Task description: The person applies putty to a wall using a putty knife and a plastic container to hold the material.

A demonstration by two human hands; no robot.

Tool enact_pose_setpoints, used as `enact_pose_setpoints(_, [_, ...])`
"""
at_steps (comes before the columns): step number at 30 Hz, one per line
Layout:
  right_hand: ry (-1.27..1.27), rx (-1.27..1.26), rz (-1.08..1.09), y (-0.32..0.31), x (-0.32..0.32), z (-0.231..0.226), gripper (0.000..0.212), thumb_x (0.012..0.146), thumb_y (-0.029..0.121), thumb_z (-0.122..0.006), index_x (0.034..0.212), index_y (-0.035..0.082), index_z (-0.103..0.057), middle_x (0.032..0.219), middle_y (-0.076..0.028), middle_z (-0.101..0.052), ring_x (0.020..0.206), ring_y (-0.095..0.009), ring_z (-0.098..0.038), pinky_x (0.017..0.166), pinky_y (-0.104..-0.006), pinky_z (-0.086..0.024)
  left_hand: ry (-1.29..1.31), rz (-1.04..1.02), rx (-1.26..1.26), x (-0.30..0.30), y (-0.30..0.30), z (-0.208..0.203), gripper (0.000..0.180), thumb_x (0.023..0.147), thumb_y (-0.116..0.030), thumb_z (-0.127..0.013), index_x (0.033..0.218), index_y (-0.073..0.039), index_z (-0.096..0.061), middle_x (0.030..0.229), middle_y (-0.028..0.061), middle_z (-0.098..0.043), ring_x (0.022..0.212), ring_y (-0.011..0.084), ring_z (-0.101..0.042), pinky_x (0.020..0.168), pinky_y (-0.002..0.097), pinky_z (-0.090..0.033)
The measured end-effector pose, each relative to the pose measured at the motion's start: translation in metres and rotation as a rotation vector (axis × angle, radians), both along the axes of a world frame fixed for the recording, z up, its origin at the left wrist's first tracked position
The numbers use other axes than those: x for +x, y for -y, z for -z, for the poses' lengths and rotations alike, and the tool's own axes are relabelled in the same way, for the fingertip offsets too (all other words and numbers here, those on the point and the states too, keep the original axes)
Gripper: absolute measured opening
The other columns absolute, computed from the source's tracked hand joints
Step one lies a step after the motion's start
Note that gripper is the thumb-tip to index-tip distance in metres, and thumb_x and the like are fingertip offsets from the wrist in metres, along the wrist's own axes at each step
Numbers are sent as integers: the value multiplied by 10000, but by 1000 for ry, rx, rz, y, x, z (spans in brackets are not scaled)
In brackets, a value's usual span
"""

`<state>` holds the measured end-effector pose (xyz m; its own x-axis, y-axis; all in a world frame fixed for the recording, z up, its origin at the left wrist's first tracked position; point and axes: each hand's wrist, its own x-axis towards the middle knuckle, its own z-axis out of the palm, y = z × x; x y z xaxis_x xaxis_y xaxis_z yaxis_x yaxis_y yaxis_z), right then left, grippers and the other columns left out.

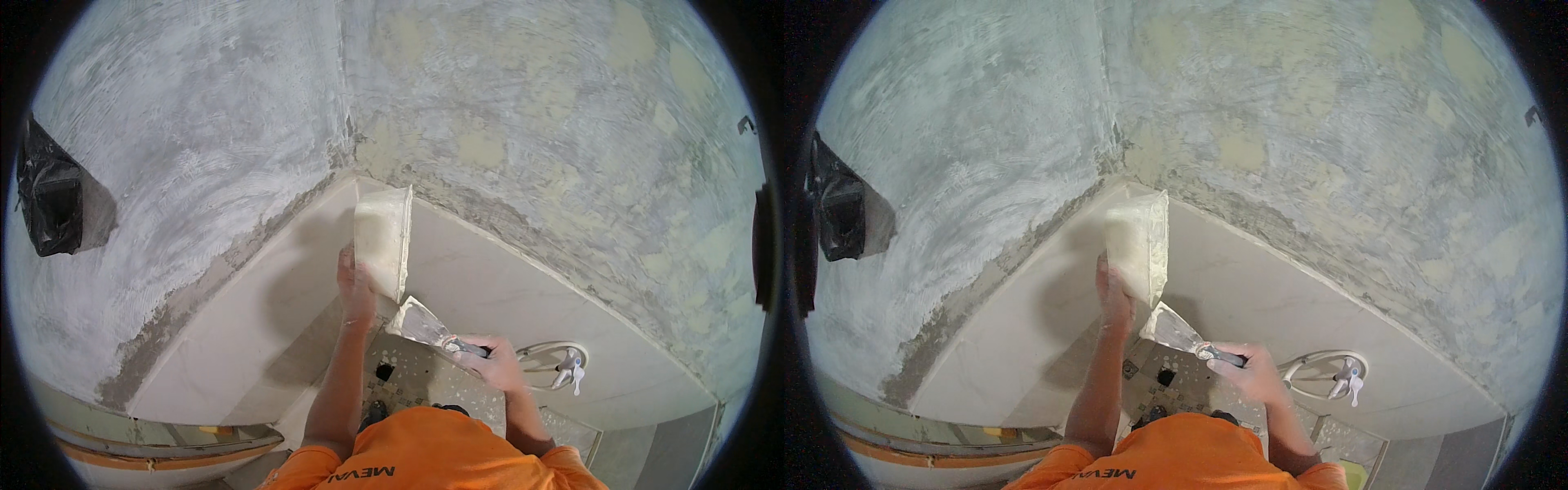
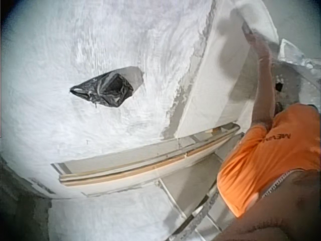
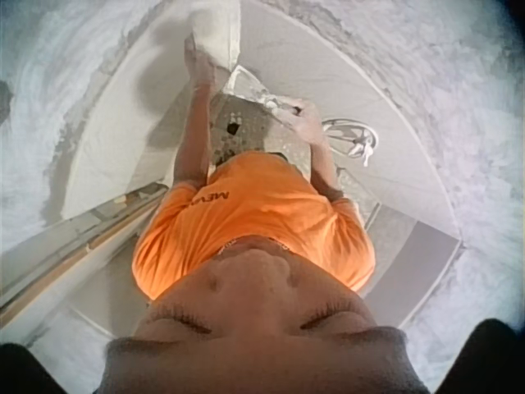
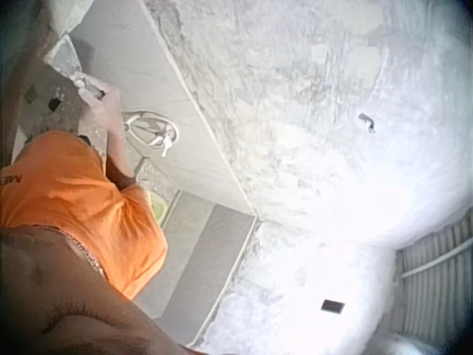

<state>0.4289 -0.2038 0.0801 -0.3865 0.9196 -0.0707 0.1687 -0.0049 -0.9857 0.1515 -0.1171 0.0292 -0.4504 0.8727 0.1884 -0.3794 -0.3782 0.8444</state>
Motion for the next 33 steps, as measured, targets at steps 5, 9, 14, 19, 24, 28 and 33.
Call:
enact_pose_setpoints(5, [150, -56, 36, -21, 16, -17, 298, 908, 182, -718, 1160, 26, -750, 690, 48, -583, 615, -43, -464, 554, -246, -388, 233, -21, 57, 5, 2, -1, 444, 1046, -191, -463, 1452, -16, -433, 1315, 92, -563, 1182, 155, -537, 1014, 309, -435])
enact_pose_setpoints(9, [284, 38, 51, -35, 23, -8, 320, 909, 235, -706, 1148, 26, -748, 648, 13, -560, 623, -69, -451, 569, -278, -402, 64, 58, -36, 0, 8, -3, 423, 1038, -213, -480, 1406, -6, -507, 1293, 92, -597, 1183, 154, -547, 1018, 304, -430])
enact_pose_setpoints(14, [378, 137, -14, -34, 6, -21, 326, 887, 248, -702, 1135, 38, -732, 636, -55, -476, 613, -123, -435, 579, -343, -418, -240, 110, 30, 2, 6, -18, 372, 1017, -202, -542, 1315, 16, -596, 1217, 79, -643, 1128, 145, -579, 994, 284, -441])
enact_pose_setpoints(19, [438, 131, -109, -33, -5, -19, 308, 882, 241, -701, 1124, 53, -730, 640, -80, -478, 603, -138, -437, 587, -356, -428, -453, 151, -136, 10, 3, -25, 372, 998, -204, -609, 1290, 27, -613, 1159, 76, -674, 1063, 136, -609, 952, 281, -467])
enact_pose_setpoints(24, [352, -82, -152, -29, -14, -53, 267, 917, 208, -690, 1110, 36, -758, 652, -28, -593, 592, -121, -499, 565, -319, -424, -340, 168, -230, 6, -5, -5, 384, 1004, -244, -610, 1290, 13, -618, 1141, 77, -682, 1053, 136, -610, 932, 291, -479])
enact_pose_setpoints(28, [123, -119, -196, -37, -7, -32, 252, 933, 176, -683, 1122, 31, -766, 696, 11, -623, 569, -87, -499, 508, -279, -379, -172, 225, -308, -11, -10, 12, 462, 1028, -332, -557, 1390, -46, -551, 1259, 81, -632, 1095, 154, -586, 927, 327, -483])
enact_pose_setpoints(33, [-343, -392, -66, -40, -9, -22, 253, 924, 142, -675, 1084, -52, -705, 710, -80, -631, 521, -82, -475, 445, -227, -324, 126, 301, -408, -21, -13, 16, 616, 1057, -468, -463, 1551, -121, -346, 1451, 112, -502, 1293, 249, -504, 1020, 422, -467])
